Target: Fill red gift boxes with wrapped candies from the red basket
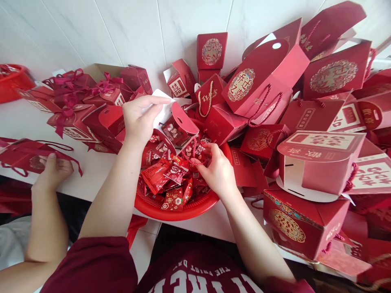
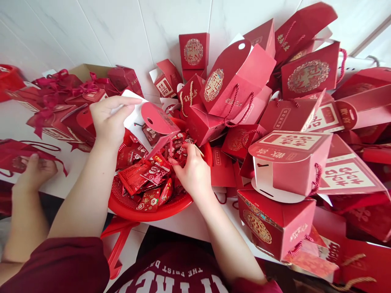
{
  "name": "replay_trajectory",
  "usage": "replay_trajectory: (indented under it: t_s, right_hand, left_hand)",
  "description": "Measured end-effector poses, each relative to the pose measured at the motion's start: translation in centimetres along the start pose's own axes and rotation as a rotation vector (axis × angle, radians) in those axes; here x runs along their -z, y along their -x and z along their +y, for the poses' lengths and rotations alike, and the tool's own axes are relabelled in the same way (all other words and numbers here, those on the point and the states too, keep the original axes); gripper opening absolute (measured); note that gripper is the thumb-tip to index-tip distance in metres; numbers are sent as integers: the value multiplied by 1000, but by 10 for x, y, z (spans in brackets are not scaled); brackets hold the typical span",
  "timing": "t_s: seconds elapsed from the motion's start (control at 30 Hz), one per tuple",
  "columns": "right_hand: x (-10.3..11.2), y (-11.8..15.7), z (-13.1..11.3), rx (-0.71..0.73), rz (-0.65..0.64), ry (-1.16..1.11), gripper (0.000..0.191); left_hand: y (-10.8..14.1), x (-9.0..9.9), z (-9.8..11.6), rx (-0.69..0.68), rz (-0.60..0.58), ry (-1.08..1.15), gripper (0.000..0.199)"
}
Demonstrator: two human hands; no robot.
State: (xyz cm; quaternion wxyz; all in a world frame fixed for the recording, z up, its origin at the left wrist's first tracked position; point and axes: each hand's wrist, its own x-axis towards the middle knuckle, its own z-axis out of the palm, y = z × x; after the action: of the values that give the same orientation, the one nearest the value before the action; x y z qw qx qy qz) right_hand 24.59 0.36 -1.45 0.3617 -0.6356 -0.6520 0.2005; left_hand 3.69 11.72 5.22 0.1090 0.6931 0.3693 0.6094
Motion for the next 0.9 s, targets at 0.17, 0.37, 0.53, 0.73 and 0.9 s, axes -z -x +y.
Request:
replay_trajectory:
  t_s: [0.17,0.37,0.53,0.73,0.9]
  right_hand:
    - [-1,1,0,93,-55,-28,60]
    - [1,0,-4,94,-89,-11,67]
    - [3,1,-7,80,-123,-11,50]
    - [5,5,-7,129,-74,-105,66]
    - [3,9,-2,283,250,-205,85]
  left_hand:
    - [9,2,28,-369,-16,-229,25]
    - [15,-4,41,-389,-122,-145,27]
    - [19,-3,41,-161,-198,-156,26]
    - [14,-2,38,-8,-110,-97,24]
    - [8,-1,33,110,-149,-21,28]
